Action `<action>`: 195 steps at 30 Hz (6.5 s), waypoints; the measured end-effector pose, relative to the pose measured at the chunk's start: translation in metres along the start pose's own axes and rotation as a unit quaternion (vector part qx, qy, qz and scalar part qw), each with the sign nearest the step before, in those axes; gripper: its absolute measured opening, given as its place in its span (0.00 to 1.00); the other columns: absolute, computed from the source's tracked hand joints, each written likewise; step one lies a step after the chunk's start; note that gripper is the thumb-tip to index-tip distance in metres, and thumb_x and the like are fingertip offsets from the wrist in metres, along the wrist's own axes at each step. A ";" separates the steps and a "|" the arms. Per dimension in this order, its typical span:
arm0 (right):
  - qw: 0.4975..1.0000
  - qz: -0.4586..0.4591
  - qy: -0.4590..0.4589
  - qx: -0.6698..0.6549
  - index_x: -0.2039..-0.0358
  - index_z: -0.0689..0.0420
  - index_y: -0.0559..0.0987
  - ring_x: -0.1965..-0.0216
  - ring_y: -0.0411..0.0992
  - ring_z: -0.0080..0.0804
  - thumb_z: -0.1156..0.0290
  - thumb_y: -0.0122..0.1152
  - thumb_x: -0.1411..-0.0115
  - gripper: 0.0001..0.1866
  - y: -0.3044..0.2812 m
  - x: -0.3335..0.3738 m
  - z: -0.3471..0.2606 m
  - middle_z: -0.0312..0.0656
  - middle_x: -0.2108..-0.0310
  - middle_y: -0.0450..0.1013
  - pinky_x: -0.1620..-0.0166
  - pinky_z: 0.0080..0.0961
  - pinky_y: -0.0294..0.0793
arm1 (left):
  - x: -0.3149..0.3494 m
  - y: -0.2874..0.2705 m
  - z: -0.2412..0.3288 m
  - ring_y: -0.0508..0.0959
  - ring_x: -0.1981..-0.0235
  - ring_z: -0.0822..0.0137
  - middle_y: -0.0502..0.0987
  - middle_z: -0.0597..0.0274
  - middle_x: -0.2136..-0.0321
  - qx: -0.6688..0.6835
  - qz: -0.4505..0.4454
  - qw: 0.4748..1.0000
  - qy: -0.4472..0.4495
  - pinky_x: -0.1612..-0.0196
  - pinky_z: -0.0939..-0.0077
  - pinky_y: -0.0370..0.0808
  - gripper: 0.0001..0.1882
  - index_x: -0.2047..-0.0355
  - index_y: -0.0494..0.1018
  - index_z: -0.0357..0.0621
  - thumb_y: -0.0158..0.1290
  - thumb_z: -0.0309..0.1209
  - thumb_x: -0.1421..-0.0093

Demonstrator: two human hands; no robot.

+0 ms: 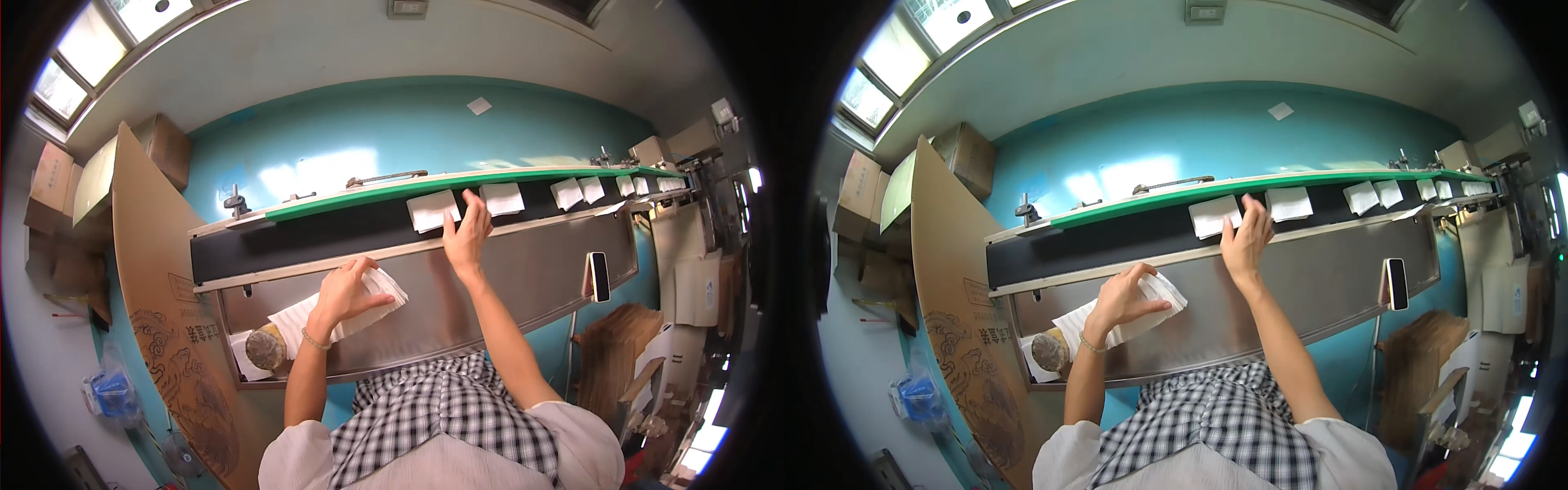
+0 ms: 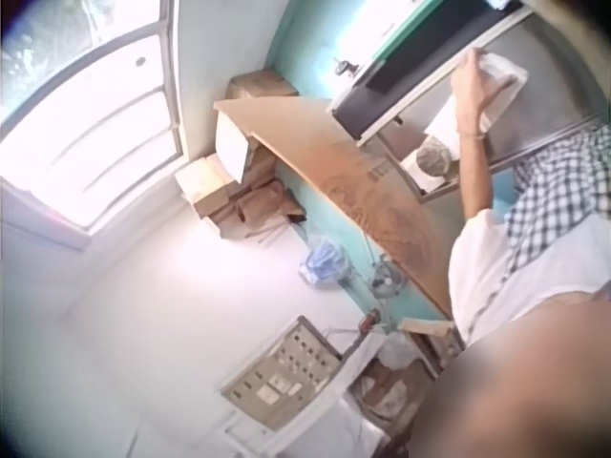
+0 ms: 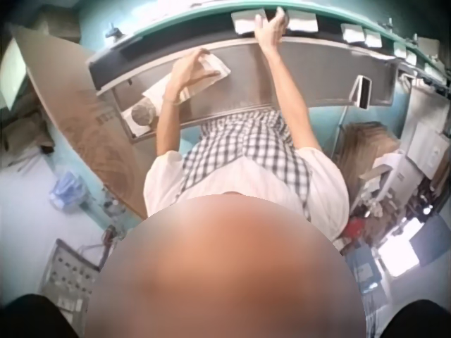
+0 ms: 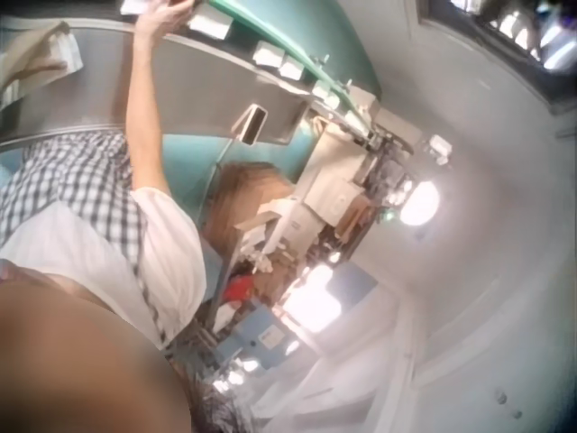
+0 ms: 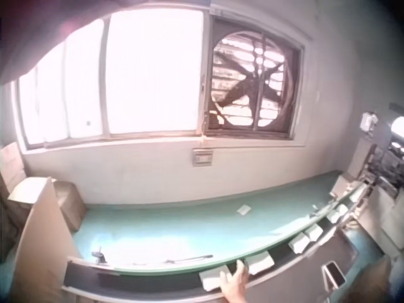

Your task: Picking up, sorting, and aligning stacks of small white paper cards on a workspace and conveyor belt.

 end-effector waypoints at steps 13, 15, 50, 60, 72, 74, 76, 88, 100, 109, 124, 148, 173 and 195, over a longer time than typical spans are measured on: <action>0.758 -0.367 0.323 -0.431 0.55 0.65 0.79 0.60 0.77 0.30 0.57 0.70 0.43 0.25 0.063 0.128 -0.051 0.46 0.61 0.79 0.56 0.29 0.76 | 0.012 -0.009 -0.040 0.79 0.51 0.50 0.79 0.51 0.51 -0.020 -0.008 0.999 0.037 0.48 0.56 0.74 0.47 0.42 0.69 0.50 0.70 0.58 0.60; 0.786 -0.400 0.267 -0.389 0.55 0.65 0.79 0.61 0.77 0.29 0.61 0.68 0.42 0.22 0.056 0.127 -0.038 0.45 0.60 0.79 0.57 0.28 0.77 | 0.014 -0.012 -0.040 0.81 0.56 0.48 0.80 0.50 0.57 -0.005 -0.004 1.000 0.029 0.52 0.59 0.77 0.41 0.49 0.74 0.48 0.71 0.57 0.59; 0.777 -0.377 0.271 -0.425 0.54 0.65 0.78 0.62 0.75 0.24 0.61 0.64 0.36 0.19 0.071 0.138 -0.096 0.42 0.63 0.79 0.60 0.24 0.76 | 0.042 -0.035 -0.058 0.79 0.51 0.48 0.78 0.51 0.50 -0.041 0.035 0.998 0.032 0.50 0.57 0.75 0.47 0.43 0.68 0.50 0.69 0.59 0.60; 0.672 -0.253 0.430 -0.547 0.56 0.63 0.73 0.67 0.77 0.25 0.59 0.58 0.32 0.18 0.103 0.089 -0.047 0.42 0.65 0.77 0.65 0.22 0.78 | 0.041 -0.037 -0.065 0.80 0.53 0.50 0.78 0.52 0.51 -0.016 0.009 1.000 -0.002 0.51 0.57 0.76 0.45 0.46 0.70 0.48 0.69 0.59 0.60; 0.753 -0.447 0.307 -0.374 0.57 0.64 0.79 0.68 0.72 0.20 0.65 0.63 0.36 0.15 0.085 0.141 -0.096 0.37 0.66 0.78 0.65 0.21 0.73 | 0.056 -0.050 -0.083 0.79 0.52 0.50 0.77 0.51 0.50 -0.011 0.024 1.000 -0.007 0.50 0.58 0.75 0.46 0.44 0.69 0.46 0.70 0.56 0.59; 0.778 -0.450 0.235 -0.368 0.56 0.65 0.78 0.68 0.73 0.20 0.68 0.61 0.37 0.13 0.085 0.135 -0.089 0.38 0.66 0.78 0.66 0.20 0.72 | 0.055 -0.050 -0.084 0.79 0.52 0.50 0.77 0.51 0.50 0.002 0.025 1.000 -0.010 0.50 0.58 0.75 0.45 0.44 0.69 0.47 0.70 0.56 0.59; 0.760 -0.408 0.315 -0.396 0.56 0.66 0.77 0.67 0.74 0.21 0.71 0.61 0.38 0.14 0.108 0.120 -0.066 0.39 0.66 0.77 0.66 0.20 0.73 | 0.052 -0.051 -0.082 0.79 0.52 0.47 0.78 0.50 0.51 0.004 0.014 1.000 -0.014 0.50 0.58 0.76 0.44 0.46 0.70 0.46 0.71 0.56 0.59; 0.818 -0.398 0.186 -0.372 0.52 0.65 0.78 0.65 0.76 0.25 0.57 0.65 0.36 0.23 0.096 0.150 -0.132 0.44 0.63 0.79 0.60 0.27 0.78 | 0.065 -0.066 -0.088 0.79 0.52 0.46 0.77 0.48 0.50 -0.030 0.042 0.999 -0.003 0.51 0.58 0.77 0.49 0.39 0.67 0.51 0.71 0.55 0.60; 0.741 -0.417 0.270 -0.452 0.53 0.64 0.78 0.63 0.74 0.23 0.59 0.64 0.36 0.20 0.108 0.152 -0.131 0.41 0.62 0.78 0.61 0.24 0.75 | 0.069 -0.066 -0.101 0.79 0.51 0.48 0.78 0.49 0.51 -0.003 0.028 0.999 -0.045 0.50 0.55 0.76 0.45 0.44 0.69 0.48 0.70 0.57 0.59; 0.642 -0.299 0.442 -0.551 0.57 0.65 0.75 0.66 0.78 0.30 0.60 0.59 0.32 0.18 0.123 0.105 -0.097 0.44 0.65 0.77 0.64 0.23 0.79 | 0.069 -0.071 -0.098 0.79 0.52 0.49 0.78 0.51 0.52 -0.006 0.020 0.999 -0.049 0.50 0.55 0.75 0.43 0.47 0.69 0.48 0.70 0.57 0.59; 0.750 -0.496 0.205 -0.388 0.54 0.67 0.78 0.62 0.76 0.25 0.71 0.60 0.37 0.14 0.127 0.148 -0.112 0.42 0.61 0.79 0.61 0.25 0.77 | 0.083 -0.084 -0.106 0.78 0.49 0.49 0.78 0.52 0.50 -0.016 0.015 0.996 -0.087 0.47 0.56 0.74 0.43 0.45 0.69 0.50 0.70 0.54 0.58; 0.627 -0.318 0.435 -0.563 0.59 0.65 0.75 0.68 0.78 0.28 0.61 0.58 0.32 0.16 0.143 0.118 -0.131 0.42 0.66 0.78 0.66 0.21 0.79 | 0.121 -0.088 -0.073 0.69 0.40 0.54 0.71 0.53 0.44 -0.174 0.174 0.968 -0.049 0.40 0.52 0.63 0.39 0.42 0.68 0.45 0.69 0.45 0.53; 0.762 -0.580 0.088 -0.276 0.54 0.61 0.77 0.62 0.80 0.41 0.62 0.60 0.42 0.19 0.074 0.147 -0.182 0.50 0.63 0.80 0.58 0.36 0.77 | 0.166 -0.019 -0.072 0.69 0.45 0.36 0.62 0.33 0.42 0.034 0.315 0.925 -0.211 0.47 0.50 0.70 0.52 0.34 0.55 0.41 0.71 0.45 0.53; 0.747 -0.487 0.209 -0.401 0.52 0.62 0.79 0.58 0.78 0.31 0.59 0.66 0.41 0.23 0.119 0.169 -0.146 0.47 0.59 0.80 0.53 0.29 0.76 | 0.129 -0.014 -0.081 0.64 0.38 0.38 0.60 0.33 0.39 0.062 0.336 0.931 -0.127 0.38 0.52 0.65 0.50 0.30 0.48 0.38 0.67 0.35 0.46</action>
Point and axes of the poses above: each hand's wrist, its own x-axis away from the middle knuckle, its own y-axis out of the palm, z = x × y, the point moved 3 cm from there along -x, towards the middle knuckle
